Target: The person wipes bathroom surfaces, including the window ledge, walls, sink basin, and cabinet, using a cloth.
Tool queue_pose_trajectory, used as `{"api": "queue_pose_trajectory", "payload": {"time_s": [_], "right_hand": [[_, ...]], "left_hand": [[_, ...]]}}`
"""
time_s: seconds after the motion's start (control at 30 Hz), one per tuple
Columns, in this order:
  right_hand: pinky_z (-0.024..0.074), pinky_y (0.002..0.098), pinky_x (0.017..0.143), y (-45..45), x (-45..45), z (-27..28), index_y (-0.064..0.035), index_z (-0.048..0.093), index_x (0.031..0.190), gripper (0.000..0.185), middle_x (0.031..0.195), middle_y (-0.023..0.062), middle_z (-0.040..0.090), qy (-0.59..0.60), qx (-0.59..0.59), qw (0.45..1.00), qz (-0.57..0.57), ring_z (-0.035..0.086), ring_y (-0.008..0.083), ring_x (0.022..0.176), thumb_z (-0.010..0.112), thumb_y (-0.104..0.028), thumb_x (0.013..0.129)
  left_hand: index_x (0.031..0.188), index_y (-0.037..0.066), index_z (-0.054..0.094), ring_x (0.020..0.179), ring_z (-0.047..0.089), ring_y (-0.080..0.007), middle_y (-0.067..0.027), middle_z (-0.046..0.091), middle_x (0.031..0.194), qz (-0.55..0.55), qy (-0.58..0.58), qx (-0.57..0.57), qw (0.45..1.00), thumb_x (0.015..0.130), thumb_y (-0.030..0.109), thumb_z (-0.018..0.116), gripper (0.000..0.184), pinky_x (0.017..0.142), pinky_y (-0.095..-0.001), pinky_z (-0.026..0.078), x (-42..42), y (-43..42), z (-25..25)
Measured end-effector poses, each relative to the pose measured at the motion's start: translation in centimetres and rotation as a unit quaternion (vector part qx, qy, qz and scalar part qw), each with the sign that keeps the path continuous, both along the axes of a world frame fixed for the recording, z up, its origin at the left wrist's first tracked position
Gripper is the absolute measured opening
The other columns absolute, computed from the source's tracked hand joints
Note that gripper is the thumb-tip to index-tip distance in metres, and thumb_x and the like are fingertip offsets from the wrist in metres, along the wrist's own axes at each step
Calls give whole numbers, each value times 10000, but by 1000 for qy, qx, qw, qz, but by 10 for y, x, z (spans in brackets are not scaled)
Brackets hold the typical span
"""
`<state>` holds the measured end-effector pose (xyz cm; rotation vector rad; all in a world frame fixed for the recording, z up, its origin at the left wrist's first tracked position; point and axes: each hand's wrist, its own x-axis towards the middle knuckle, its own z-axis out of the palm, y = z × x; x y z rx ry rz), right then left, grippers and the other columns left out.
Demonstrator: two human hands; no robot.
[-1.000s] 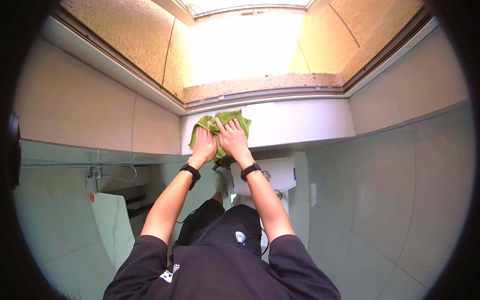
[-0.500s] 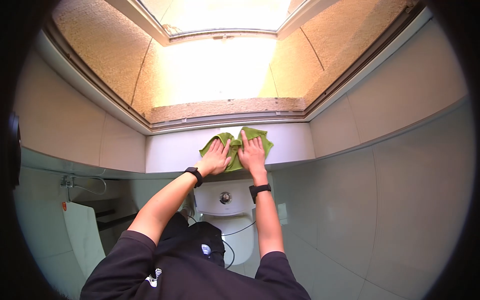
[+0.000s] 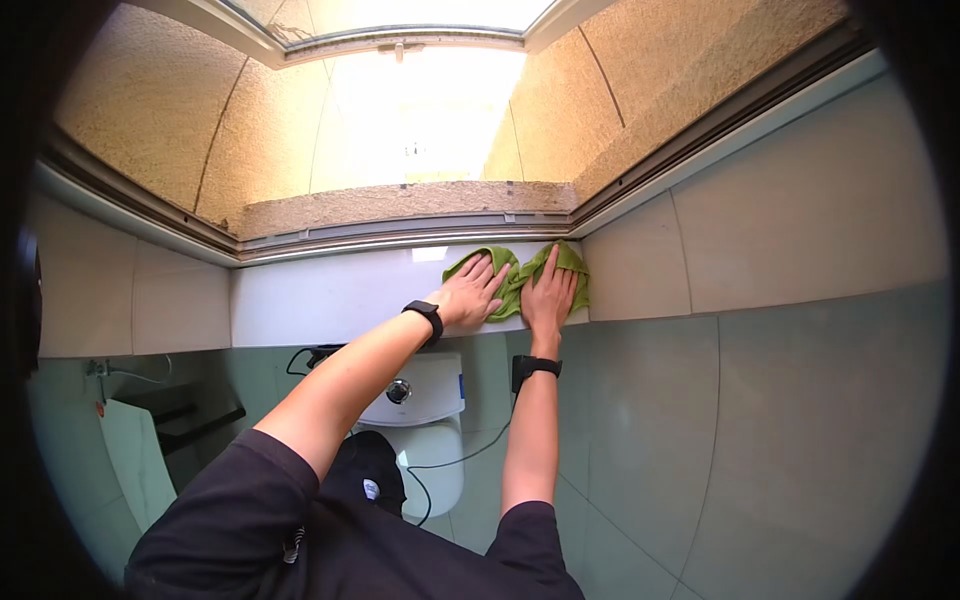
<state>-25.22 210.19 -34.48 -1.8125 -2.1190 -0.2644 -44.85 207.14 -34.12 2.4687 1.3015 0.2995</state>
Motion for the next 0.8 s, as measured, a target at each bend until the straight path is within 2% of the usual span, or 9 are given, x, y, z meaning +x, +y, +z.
{"api": "queue_pose_trajectory", "payload": {"time_s": [0.3,0.33,0.57,0.6,0.7,0.73,0.8], "right_hand": [[362,493,1120,31,6,0,-48,290,1573,785,1199,258,582,2,12,1000,-28,531,430,1162,629,-226,887],[377,494,1100,31,6,0,-48,293,1570,790,1143,248,578,2,-15,999,-41,533,430,1132,629,-221,877],[400,502,1060,34,-2,-21,-73,280,1581,781,1103,234,571,-16,-13,999,-49,538,423,1106,619,-247,899],[381,507,1077,38,0,-25,-78,273,1586,770,1137,243,580,-26,-20,998,-53,539,423,1119,603,-321,934],[337,512,1124,37,-4,-29,-77,253,1594,776,1249,260,581,-31,-39,997,-56,520,427,1203,573,-397,963],[287,524,1165,30,-9,-31,-55,236,1595,800,1354,269,555,-36,-59,995,-69,475,426,1296,553,-450,975],[274,533,1175,11,-26,-38,-37,218,1594,818,1391,269,534,-54,-71,994,-68,454,423,1328,562,-438,970]], "left_hand": [[1574,-24,220,1490,275,-380,-268,378,1544,-19,-2,-13,1000,1035,401,422,715,1252,-474,147,19,42,11],[1573,-25,223,1489,277,-379,-267,382,1542,-23,-4,-14,1000,1035,400,422,714,1252,-473,148,19,43,11],[1561,-12,281,1495,291,-341,-244,409,1541,-24,-45,14,999,1021,411,450,706,1255,-456,152,9,46,-11],[1560,-8,287,1498,289,-333,-235,409,1545,-18,-47,19,999,1020,411,453,703,1255,-452,151,9,46,-11],[1569,23,293,1516,265,-297,-188,401,1568,0,-44,15,999,1019,406,462,692,1261,-435,141,3,41,-6],[1572,28,290,1519,260,-294,-177,390,1576,2,-42,11,999,1018,410,462,695,1263,-433,138,-1,33,-7],[1579,46,285,1524,248,-287,-152,366,1594,7,-27,5,1000,1017,425,459,700,1268,-431,132,-21,14,-10]]}}
